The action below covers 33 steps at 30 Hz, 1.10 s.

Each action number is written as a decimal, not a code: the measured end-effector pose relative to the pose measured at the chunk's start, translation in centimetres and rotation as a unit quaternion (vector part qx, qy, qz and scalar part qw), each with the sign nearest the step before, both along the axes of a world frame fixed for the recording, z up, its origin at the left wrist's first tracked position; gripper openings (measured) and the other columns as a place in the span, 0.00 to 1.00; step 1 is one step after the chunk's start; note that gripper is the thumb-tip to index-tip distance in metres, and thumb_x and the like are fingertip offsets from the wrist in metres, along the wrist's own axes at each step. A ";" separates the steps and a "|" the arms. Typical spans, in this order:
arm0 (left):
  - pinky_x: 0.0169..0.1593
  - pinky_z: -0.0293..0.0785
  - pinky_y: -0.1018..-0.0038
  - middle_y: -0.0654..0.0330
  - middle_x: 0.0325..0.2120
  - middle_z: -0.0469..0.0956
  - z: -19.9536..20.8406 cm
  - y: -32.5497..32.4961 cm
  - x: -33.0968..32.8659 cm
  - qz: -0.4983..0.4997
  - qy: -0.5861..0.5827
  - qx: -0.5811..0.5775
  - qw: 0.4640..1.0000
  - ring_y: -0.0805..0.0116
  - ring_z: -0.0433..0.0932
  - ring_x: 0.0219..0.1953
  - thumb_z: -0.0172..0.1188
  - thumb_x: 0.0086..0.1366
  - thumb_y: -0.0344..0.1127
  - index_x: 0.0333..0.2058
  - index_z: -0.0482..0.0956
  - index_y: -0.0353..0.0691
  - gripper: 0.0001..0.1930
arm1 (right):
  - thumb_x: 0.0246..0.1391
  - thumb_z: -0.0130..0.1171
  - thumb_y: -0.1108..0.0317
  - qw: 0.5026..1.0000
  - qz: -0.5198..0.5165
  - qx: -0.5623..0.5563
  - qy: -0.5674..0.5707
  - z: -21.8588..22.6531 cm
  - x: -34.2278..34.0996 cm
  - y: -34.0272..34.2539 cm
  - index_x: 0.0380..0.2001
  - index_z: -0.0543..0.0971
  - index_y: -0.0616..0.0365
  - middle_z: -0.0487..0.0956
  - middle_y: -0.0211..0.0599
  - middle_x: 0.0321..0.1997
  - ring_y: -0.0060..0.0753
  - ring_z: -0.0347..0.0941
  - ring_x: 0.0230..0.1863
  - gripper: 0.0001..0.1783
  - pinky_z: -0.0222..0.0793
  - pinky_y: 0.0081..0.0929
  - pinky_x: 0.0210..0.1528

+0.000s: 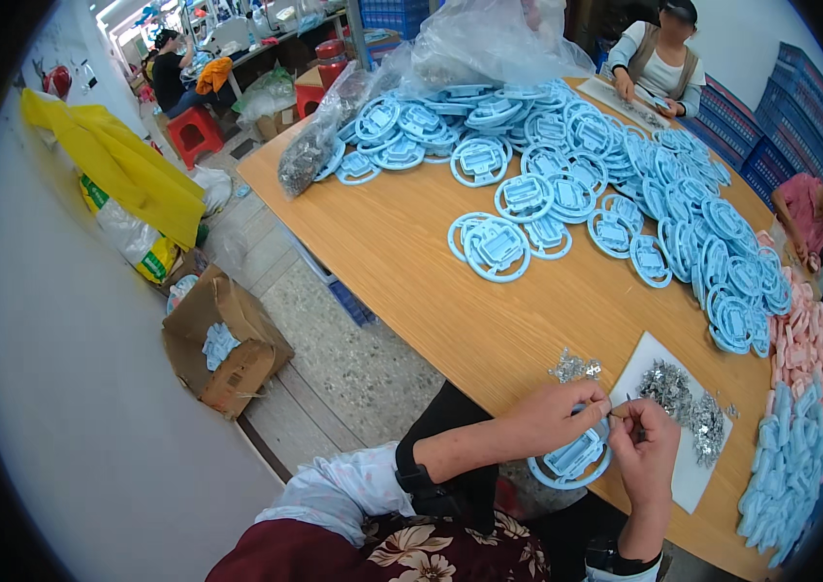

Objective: Manually assembling small silver metal components into blue plastic ring-shaped products at a manufacturing workstation.

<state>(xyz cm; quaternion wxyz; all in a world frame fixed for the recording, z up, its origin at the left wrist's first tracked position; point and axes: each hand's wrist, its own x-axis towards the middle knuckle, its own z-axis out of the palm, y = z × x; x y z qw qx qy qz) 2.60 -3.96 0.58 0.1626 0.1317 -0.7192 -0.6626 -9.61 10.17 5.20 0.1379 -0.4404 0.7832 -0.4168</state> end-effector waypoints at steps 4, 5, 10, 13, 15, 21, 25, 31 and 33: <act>0.39 0.74 0.61 0.46 0.32 0.81 0.5 0.5 -0.3 0.022 0.025 -0.063 0.997 0.48 0.81 0.36 0.56 0.70 0.39 0.40 0.78 0.34 0.12 | 0.50 0.64 0.78 0.999 0.008 -0.038 0.007 0.0 -0.3 0.8 0.30 0.77 0.65 0.71 0.29 0.22 0.18 0.64 0.24 0.05 0.61 0.20 0.26; 0.38 0.74 0.62 0.48 0.31 0.81 0.4 0.7 -0.4 0.028 0.034 -0.081 0.996 0.50 0.81 0.35 0.56 0.70 0.40 0.40 0.78 0.36 0.12 | 0.50 0.64 0.77 0.999 0.005 -0.035 -0.030 -0.1 -0.5 1.0 0.30 0.77 0.65 0.72 0.28 0.22 0.17 0.64 0.24 0.05 0.61 0.20 0.27; 0.34 0.74 0.62 0.51 0.27 0.80 1.1 1.5 -0.9 0.000 0.039 -0.133 0.990 0.50 0.80 0.30 0.57 0.70 0.39 0.40 0.78 0.40 0.09 | 0.52 0.63 0.77 0.986 -0.015 -0.038 -0.161 -1.3 -1.8 3.3 0.30 0.77 0.65 0.72 0.24 0.22 0.13 0.63 0.26 0.04 0.60 0.17 0.29; 0.31 0.73 0.60 0.50 0.23 0.78 1.7 1.7 -0.8 -0.016 0.047 -0.181 0.982 0.46 0.78 0.26 0.57 0.70 0.38 0.39 0.77 0.40 0.08 | 0.53 0.63 0.76 0.980 0.016 0.001 -0.197 -0.3 -2.3 3.7 0.29 0.78 0.65 0.72 0.22 0.23 0.12 0.62 0.27 0.04 0.60 0.16 0.30; 0.30 0.72 0.60 0.50 0.22 0.78 1.4 1.8 -0.8 -0.026 0.047 -0.196 0.979 0.46 0.78 0.25 0.57 0.70 0.38 0.39 0.77 0.40 0.08 | 0.53 0.62 0.76 0.975 0.029 0.020 -0.220 0.2 -2.3 4.0 0.29 0.77 0.64 0.72 0.21 0.24 0.11 0.63 0.28 0.04 0.60 0.16 0.30; 0.34 0.73 0.61 0.50 0.24 0.78 1.7 1.9 -1.0 -0.044 0.023 -0.196 0.979 0.51 0.79 0.28 0.57 0.69 0.37 0.41 0.78 0.40 0.08 | 0.55 0.60 0.73 0.955 -0.003 0.009 -0.297 -1.3 -2.3 4.7 0.29 0.77 0.61 0.72 0.18 0.26 0.10 0.62 0.29 0.03 0.60 0.14 0.32; 0.41 0.75 0.65 0.51 0.32 0.81 -0.3 1.4 -1.3 -0.012 -0.019 -0.115 0.993 0.61 0.81 0.35 0.53 0.69 0.34 0.45 0.78 0.39 0.10 | 0.58 0.58 0.72 0.950 -0.047 -0.030 -0.308 -0.9 -2.1 5.1 0.32 0.77 0.60 0.71 0.17 0.29 0.10 0.62 0.31 0.03 0.59 0.14 0.33; 0.46 0.74 0.77 0.63 0.37 0.79 -0.1 0.6 -0.2 -0.016 -0.061 0.025 0.998 0.77 0.77 0.40 0.47 0.72 0.30 0.48 0.76 0.35 0.12 | 0.57 0.61 0.72 0.964 -0.025 -0.078 -0.251 -1.6 -1.1 4.2 0.34 0.77 0.62 0.68 0.17 0.26 0.11 0.60 0.29 0.05 0.58 0.15 0.32; 0.46 0.74 0.77 0.63 0.38 0.79 -0.5 1.0 -0.4 -0.022 -0.061 0.043 0.997 0.78 0.76 0.41 0.46 0.72 0.30 0.49 0.76 0.35 0.12 | 0.57 0.61 0.73 0.970 -0.026 -0.066 -0.231 -1.9 -0.9 4.6 0.34 0.77 0.62 0.68 0.17 0.26 0.11 0.60 0.29 0.05 0.58 0.15 0.31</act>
